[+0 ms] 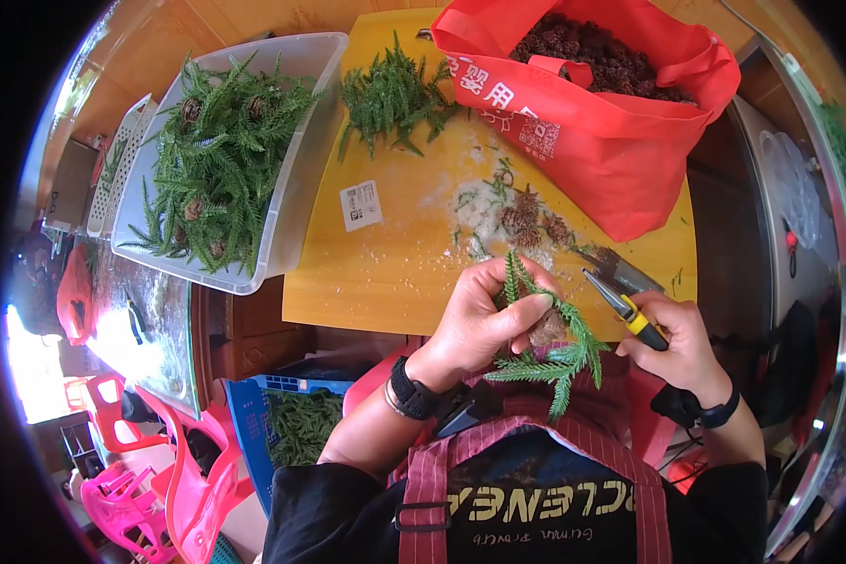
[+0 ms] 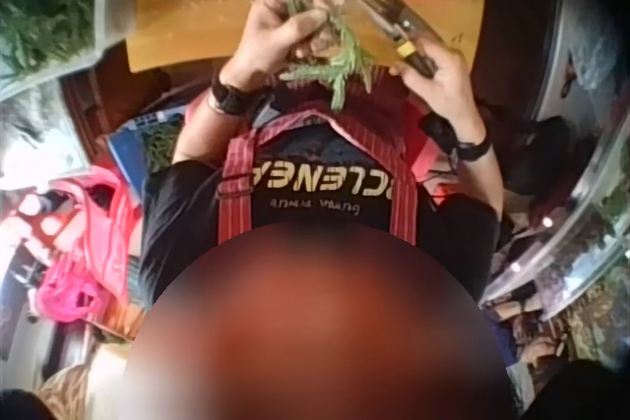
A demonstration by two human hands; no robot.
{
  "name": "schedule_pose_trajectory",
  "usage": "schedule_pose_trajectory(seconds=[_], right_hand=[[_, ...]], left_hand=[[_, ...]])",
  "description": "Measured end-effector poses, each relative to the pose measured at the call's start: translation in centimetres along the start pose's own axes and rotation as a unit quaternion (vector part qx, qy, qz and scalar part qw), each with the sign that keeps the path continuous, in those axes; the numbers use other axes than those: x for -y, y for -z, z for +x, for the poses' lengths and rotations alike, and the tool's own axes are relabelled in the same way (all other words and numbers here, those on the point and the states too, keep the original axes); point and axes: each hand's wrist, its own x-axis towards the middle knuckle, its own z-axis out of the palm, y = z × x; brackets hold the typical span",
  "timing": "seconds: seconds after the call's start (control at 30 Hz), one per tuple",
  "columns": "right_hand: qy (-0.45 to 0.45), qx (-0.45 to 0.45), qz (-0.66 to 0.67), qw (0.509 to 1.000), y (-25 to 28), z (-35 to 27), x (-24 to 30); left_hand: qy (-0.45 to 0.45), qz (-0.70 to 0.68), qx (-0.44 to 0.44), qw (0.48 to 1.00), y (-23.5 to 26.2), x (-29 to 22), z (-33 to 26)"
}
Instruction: Trimming small branches and leaves from plant material using scissors at a workstation.
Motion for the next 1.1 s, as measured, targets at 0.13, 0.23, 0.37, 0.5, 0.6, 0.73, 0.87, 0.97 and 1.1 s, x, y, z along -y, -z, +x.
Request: schedule_pose_trajectory(seconds=[0.13, 0.23, 0.37, 0.5, 0.6, 0.73, 0.87, 0.97, 1.1], right_hand=[[0.027, -0.013, -0.024, 0.999, 0.0, 0.0, -0.2], [0.097, -0.027, -0.061, 0.993, -0.2, 0.4, -0.3], [0.049, -0.047, -0.072, 0.995, -0.4, 0.2, 0.4], [0.089, -0.099, -0.131, 0.982, -0.6, 0.5, 0.4], [0.116, -0.106, -0.155, 0.975, -0.5, 0.6, 0.3], [0.126, -0.120, -0.183, 0.967, -0.4, 0.6, 0.2], [0.138, -0.128, -0.202, 0.961, -0.2, 0.5, 0.0], [0.129, -0.125, -0.228, 0.957, -0.1, 0.3, 0.0], [0.081, -0.126, -0.200, 0.968, 0.6, 0.5, 1.4]], left_hand=[[0.000, -0.003, 0.001, 1.000, 0.0, 0.0, 0.0], [0.007, -0.004, -0.002, 1.000, 0.0, 0.0, 0.0], [0.009, -0.039, 0.002, 0.999, 0.0, 0.0, 0.0], [0.006, -0.035, -0.002, 0.999, -0.2, -0.2, -0.1], [0.009, -0.037, -0.001, 0.999, -0.2, -0.1, -0.1], [0.011, -0.020, -0.020, 1.000, -0.2, 0.0, -0.1], [-0.026, 0.019, -0.025, 0.999, 0.0, 0.2, 0.0], [-0.091, 0.109, -0.047, 0.989, -0.1, 0.4, 0.0], [-0.082, 0.131, -0.061, 0.986, -0.1, 0.3, 0.0]])
